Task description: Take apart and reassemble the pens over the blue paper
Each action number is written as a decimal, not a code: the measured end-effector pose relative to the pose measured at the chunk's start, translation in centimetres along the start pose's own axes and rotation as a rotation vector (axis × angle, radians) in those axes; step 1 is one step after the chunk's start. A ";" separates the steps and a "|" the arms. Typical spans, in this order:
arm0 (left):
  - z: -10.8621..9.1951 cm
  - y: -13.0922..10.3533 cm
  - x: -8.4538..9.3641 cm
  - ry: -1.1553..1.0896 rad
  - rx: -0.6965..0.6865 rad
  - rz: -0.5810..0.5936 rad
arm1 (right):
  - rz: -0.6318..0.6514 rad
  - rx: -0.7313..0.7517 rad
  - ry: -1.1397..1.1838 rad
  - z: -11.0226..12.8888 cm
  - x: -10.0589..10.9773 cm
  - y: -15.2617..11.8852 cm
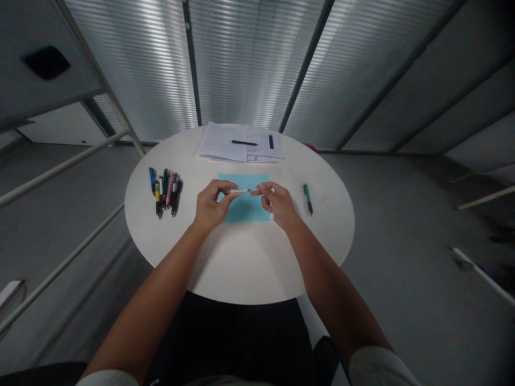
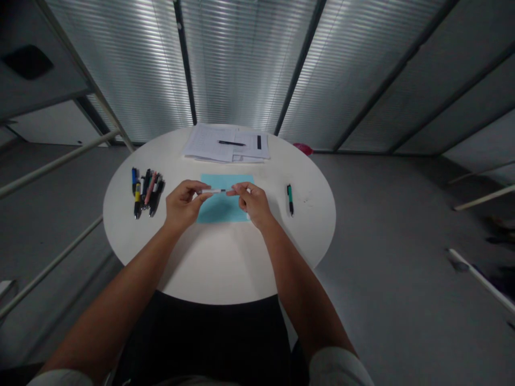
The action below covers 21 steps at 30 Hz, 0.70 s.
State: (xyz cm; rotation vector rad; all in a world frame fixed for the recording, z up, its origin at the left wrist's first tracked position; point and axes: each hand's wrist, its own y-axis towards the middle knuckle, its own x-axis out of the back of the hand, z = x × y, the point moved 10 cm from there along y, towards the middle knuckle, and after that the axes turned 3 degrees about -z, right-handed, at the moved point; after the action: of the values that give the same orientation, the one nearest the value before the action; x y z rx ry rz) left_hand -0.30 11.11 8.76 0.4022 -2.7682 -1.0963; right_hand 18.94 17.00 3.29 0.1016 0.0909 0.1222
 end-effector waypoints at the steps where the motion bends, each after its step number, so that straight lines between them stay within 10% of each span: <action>1: -0.1 0.0 0.0 -0.007 -0.003 -0.008 | -0.013 0.010 0.008 0.2 0.3 0.1; 21: -0.1 -0.2 0.2 -0.034 0.016 -0.019 | 0.039 -0.087 0.023 -0.8 -0.8 -0.4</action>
State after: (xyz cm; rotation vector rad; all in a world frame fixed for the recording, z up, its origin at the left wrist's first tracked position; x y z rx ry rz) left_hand -0.39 10.89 8.67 0.4161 -2.8104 -1.0960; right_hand 18.07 16.58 2.53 0.0153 0.1069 0.1665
